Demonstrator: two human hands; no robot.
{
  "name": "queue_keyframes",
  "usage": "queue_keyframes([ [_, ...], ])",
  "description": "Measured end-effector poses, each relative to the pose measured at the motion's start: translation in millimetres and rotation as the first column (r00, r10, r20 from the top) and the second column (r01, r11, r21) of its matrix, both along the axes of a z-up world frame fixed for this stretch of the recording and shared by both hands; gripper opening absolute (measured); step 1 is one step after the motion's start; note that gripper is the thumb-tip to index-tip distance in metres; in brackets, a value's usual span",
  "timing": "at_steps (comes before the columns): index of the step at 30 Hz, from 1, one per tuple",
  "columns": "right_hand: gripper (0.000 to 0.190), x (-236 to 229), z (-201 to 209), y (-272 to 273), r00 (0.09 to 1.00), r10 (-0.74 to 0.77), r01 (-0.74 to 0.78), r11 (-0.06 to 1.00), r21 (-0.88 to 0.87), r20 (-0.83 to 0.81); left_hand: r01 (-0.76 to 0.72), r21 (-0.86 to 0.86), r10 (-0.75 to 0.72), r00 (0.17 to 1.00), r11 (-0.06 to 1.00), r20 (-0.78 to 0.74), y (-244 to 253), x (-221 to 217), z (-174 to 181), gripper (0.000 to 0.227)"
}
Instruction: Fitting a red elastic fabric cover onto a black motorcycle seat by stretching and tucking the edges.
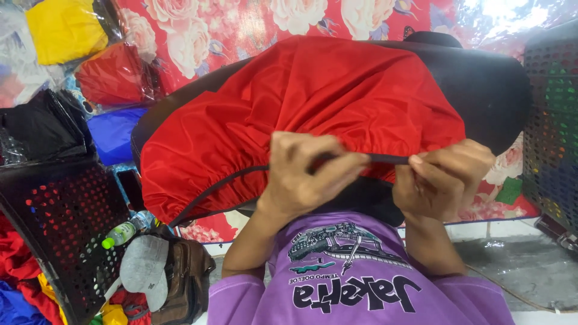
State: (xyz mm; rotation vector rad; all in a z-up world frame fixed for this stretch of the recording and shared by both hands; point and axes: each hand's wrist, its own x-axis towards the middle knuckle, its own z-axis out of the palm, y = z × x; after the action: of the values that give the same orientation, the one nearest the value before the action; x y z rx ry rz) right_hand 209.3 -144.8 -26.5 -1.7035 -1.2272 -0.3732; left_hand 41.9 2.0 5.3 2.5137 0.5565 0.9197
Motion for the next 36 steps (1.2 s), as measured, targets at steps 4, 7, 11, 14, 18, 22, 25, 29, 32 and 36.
queue_keyframes([
  [4, 0.031, -0.5, 1.4, 1.1, 1.0, 0.0, 0.0, 1.0, -0.028, 0.023, 0.0, -0.004, 0.001, 0.998, 1.0, 0.059, 0.4, 9.9, 6.8, 0.032],
  [7, 0.03, 0.7, 2.5, 0.5, 0.999, -0.011, 0.013, 0.998, -0.057, 0.041, 0.012, -0.016, -0.01, 0.995, 1.0, 0.103, 1.8, 20.8, 9.0, 0.028],
  [11, 0.03, 0.9, 2.3, 2.0, 0.999, -0.017, 0.022, 0.996, -0.088, 0.049, 0.02, -0.03, -0.016, 0.99, 0.999, 0.139, 4.5, 29.1, 9.7, 0.025],
  [14, 0.029, 1.7, 1.9, 4.5, 0.998, -0.009, 0.016, 0.993, -0.113, 0.062, 0.015, -0.039, -0.008, 0.984, 0.999, 0.178, 6.0, 28.0, 4.4, 0.023],
  [18, 0.031, 5.0, -0.8, 4.2, 0.993, -0.063, 0.076, 0.988, -0.132, 0.105, -0.018, -0.092, 0.039, 0.974, 0.996, 0.225, 5.4, 18.1, -14.6, 0.029],
  [22, 0.036, 4.7, 3.5, 7.2, 0.996, -0.029, 0.045, 0.978, -0.205, 0.079, -0.039, -0.113, 0.067, 0.964, 0.993, 0.256, 3.6, 13.5, -23.5, 0.035],
  [25, 0.027, 6.5, -1.5, 8.0, 0.994, 0.014, 0.01, 0.977, -0.212, 0.111, -0.035, -0.123, 0.067, 0.962, 0.992, 0.266, 2.2, 11.8, -26.9, 0.037],
  [29, 0.024, 5.7, -1.5, 10.0, 0.994, 0.006, 0.016, 0.978, -0.207, 0.108, -0.042, -0.123, 0.074, 0.96, 0.992, 0.269, 3.8, 9.8, -28.1, 0.038],
  [32, 0.03, 9.0, -3.6, 6.4, 0.99, -0.008, 0.026, 0.991, -0.129, 0.141, -0.041, -0.091, 0.064, 0.963, 0.995, 0.262, 6.7, 7.6, -27.3, 0.028],
  [36, 0.03, 17.1, -10.0, -1.4, 0.988, -0.058, 0.068, 0.995, -0.066, 0.144, -0.066, -0.075, 0.082, 0.967, 0.995, 0.239, 10.9, 3.6, -26.6, 0.023],
])
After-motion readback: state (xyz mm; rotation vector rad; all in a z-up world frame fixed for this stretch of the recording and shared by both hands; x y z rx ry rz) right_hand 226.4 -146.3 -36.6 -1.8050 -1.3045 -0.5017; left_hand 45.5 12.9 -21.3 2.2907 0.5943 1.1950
